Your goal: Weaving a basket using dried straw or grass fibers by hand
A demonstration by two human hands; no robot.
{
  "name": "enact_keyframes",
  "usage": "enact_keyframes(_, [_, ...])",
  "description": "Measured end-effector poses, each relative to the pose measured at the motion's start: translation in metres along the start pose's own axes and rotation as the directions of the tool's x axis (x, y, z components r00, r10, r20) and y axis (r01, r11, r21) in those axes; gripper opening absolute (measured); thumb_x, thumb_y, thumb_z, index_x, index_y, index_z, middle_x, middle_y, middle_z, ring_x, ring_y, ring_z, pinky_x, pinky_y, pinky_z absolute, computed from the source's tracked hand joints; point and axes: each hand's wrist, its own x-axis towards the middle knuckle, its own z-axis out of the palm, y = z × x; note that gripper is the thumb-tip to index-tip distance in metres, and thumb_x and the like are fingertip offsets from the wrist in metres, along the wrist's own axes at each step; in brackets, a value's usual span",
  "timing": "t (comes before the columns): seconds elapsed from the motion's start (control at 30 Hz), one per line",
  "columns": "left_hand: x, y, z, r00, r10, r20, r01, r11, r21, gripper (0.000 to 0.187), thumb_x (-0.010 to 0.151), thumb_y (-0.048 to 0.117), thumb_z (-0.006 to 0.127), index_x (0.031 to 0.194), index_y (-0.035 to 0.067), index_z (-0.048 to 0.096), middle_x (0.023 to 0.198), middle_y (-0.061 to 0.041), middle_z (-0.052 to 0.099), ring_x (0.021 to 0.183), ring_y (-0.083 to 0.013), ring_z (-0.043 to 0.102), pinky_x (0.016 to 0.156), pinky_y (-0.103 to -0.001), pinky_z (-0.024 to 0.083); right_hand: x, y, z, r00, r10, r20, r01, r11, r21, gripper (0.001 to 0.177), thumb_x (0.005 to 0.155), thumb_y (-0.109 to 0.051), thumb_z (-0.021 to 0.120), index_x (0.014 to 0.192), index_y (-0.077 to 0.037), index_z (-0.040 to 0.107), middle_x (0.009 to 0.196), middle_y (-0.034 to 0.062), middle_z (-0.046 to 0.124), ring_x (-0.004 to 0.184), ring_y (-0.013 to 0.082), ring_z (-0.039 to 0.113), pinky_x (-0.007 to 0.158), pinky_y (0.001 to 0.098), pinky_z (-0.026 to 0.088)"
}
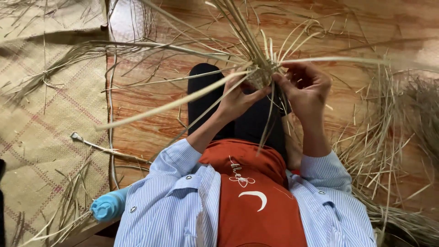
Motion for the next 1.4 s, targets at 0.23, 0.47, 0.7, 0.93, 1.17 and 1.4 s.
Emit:
enact_keyframes(0.23, [-0.011,-0.026,0.007,0.997,0.062,0.040,-0.060,0.997,-0.049,0.060,0.063,0.029,0.077,0.110,0.004,0.050,0.084,-0.009,0.049,0.075,-0.0169,0.059,0.057,-0.024,0.049,-0.008,0.002,-0.009,0.995,0.085,0.055,-0.081,0.994,-0.075,0.020,0.071,-0.001,0.072,0.089,-0.005,0.063,0.059,0.0036,0.050,0.050,0.0050,0.044,0.043,0.0131,0.032])
enact_keyframes(0.47, [-0.061,-0.048,0.024,0.819,-0.365,0.443,0.441,0.894,-0.079,0.043,0.068,0.029,0.069,0.090,-0.003,0.048,0.083,-0.017,0.052,0.079,-0.0248,0.055,0.064,-0.035,0.044,-0.046,0.052,-0.040,0.875,0.322,0.361,-0.193,0.916,-0.351,0.014,0.069,-0.008,0.068,0.082,-0.005,0.064,0.064,0.0098,0.057,0.052,0.0145,0.051,0.047,0.0235,0.039])
enact_keyframes(0.7, [-0.060,-0.053,0.000,0.559,-0.613,0.558,0.195,0.752,0.630,0.026,0.071,0.035,0.062,0.084,0.012,0.064,0.079,-0.009,0.064,0.080,-0.0285,0.060,0.067,-0.039,0.048,-0.080,0.089,-0.043,0.761,0.535,0.366,-0.469,0.844,-0.259,0.015,0.072,-0.014,0.072,0.077,-0.004,0.063,0.059,0.0015,0.053,0.058,0.0060,0.045,0.051,0.0177,0.038])
enact_keyframes(0.93, [-0.060,-0.056,0.011,0.850,-0.049,0.525,-0.050,0.984,0.173,0.021,0.074,0.001,0.057,0.093,0.009,0.058,0.069,-0.006,0.053,0.065,-0.0233,0.058,0.057,-0.029,0.047,-0.085,0.103,-0.055,0.725,0.541,0.426,-0.523,0.835,-0.170,0.022,0.073,-0.008,0.071,0.091,0.001,0.060,0.069,0.0047,0.053,0.063,0.0065,0.048,0.057,0.0190,0.043])
enact_keyframes(1.17, [-0.062,-0.054,0.022,0.900,0.003,0.436,-0.082,0.983,0.164,0.025,0.065,-0.008,0.059,0.089,-0.003,0.056,0.082,-0.009,0.053,0.063,-0.0163,0.054,0.055,-0.024,0.046,-0.081,0.096,-0.053,0.749,0.525,0.404,-0.538,0.838,-0.091,0.030,0.074,0.004,0.061,0.102,-0.004,0.055,0.076,0.0020,0.053,0.061,0.0053,0.047,0.055,0.0133,0.041])
enact_keyframes(1.4, [-0.064,-0.059,0.028,0.926,-0.177,0.334,0.126,0.977,0.170,0.042,0.069,-0.002,0.066,0.107,0.006,0.049,0.066,-0.001,0.059,0.048,-0.0066,0.050,0.041,-0.018,0.041,-0.089,0.108,-0.055,0.747,0.483,0.456,-0.516,0.854,-0.059,0.035,0.070,0.009,0.062,0.102,0.000,0.053,0.080,0.0056,0.054,0.066,0.0094,0.051,0.063,0.0173,0.046])
